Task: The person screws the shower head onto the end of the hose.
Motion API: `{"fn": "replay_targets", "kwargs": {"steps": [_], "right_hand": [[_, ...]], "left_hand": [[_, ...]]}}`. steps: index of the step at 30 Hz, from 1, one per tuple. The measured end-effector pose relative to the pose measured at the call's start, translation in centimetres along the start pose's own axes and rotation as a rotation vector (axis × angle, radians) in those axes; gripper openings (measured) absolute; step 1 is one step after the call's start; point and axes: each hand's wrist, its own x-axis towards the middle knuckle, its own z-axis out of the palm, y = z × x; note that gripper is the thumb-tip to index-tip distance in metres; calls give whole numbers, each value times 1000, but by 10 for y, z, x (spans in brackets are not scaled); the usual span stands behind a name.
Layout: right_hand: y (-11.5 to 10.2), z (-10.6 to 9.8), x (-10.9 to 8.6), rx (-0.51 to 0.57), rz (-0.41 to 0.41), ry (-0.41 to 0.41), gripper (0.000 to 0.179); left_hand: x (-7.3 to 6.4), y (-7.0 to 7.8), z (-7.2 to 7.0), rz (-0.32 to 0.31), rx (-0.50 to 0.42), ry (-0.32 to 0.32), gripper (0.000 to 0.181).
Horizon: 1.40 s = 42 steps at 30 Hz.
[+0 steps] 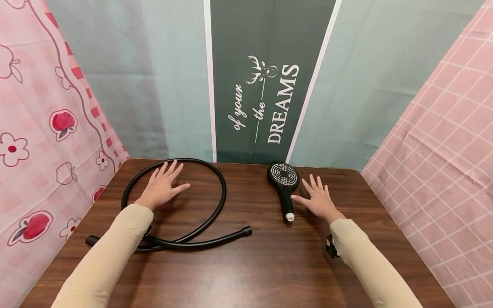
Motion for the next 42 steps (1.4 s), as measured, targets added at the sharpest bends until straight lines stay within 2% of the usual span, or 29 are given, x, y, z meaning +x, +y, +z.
{"fn": "replay_targets", "kwargs": {"steps": [23, 42], "right_hand": [[-13, 7, -2, 5, -28, -42, 93], [-23, 11, -4, 51, -22, -73, 90]], "left_hand": [[3, 17, 16, 56, -3, -18, 87], [1, 40, 22, 105, -3, -38, 86]]}}
